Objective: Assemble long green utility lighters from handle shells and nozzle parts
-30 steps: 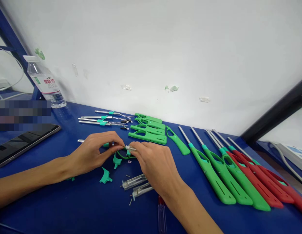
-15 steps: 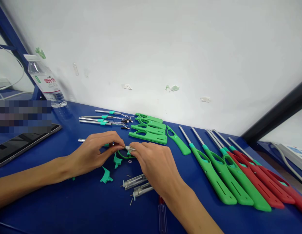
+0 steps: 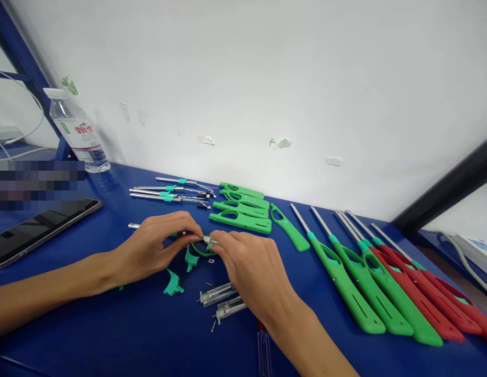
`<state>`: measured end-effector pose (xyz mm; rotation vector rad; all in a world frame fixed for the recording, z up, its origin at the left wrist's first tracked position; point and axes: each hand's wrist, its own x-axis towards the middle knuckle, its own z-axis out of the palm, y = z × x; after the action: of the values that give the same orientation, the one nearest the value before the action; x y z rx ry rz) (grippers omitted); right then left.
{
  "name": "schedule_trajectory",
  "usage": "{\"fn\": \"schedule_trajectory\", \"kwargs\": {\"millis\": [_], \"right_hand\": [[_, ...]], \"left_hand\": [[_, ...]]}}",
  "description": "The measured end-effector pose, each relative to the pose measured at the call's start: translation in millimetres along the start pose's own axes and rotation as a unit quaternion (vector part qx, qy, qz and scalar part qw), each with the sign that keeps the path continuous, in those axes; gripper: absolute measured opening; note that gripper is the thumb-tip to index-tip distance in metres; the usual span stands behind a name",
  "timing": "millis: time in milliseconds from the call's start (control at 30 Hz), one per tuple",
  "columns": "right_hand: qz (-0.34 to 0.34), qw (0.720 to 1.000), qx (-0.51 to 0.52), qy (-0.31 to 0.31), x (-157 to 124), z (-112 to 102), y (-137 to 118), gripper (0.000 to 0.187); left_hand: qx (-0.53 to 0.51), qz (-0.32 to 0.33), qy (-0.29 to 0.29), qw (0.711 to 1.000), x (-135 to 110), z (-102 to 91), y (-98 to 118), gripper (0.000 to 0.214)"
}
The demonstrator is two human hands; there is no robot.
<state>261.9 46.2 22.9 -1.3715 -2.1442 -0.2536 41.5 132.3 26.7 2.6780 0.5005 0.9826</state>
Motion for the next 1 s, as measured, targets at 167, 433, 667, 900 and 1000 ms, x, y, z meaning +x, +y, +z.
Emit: {"fn": "schedule_trajectory", "kwargs": {"millis": [167,433,667,900,1000], "right_hand": [[-0.004,1.000,-0.003,0.006,-0.3,0.3,-0.8,0.015],[-0.007,1.000,-0.006,0.013,0.1,1.0,-1.4,0.014],[0.001,1.000,0.003,-0.010,-0.3,0.1,-1.1,0.014],[0.035,0.999,0.011,-0.027,4.0,-4.6,-0.2,0.021],[0.044,0.999,0.013,-0.029,5.7,-6.3,-2.0,0.025]], "left_hand": [[0.004,0.002,0.002,1.000,0.2,0.2,1.0,0.012],[0.012,0.014,0.005,1.000,-0.1,0.4,1.4,0.011],[0.010,0.009,0.006,1.000,0.1,1.2,0.9,0.011],[0.012,-0.019,0.027,0.999,3.4,1.8,0.5,0.010],[0.011,-0.031,0.039,0.999,4.8,2.4,1.6,0.010]]}}
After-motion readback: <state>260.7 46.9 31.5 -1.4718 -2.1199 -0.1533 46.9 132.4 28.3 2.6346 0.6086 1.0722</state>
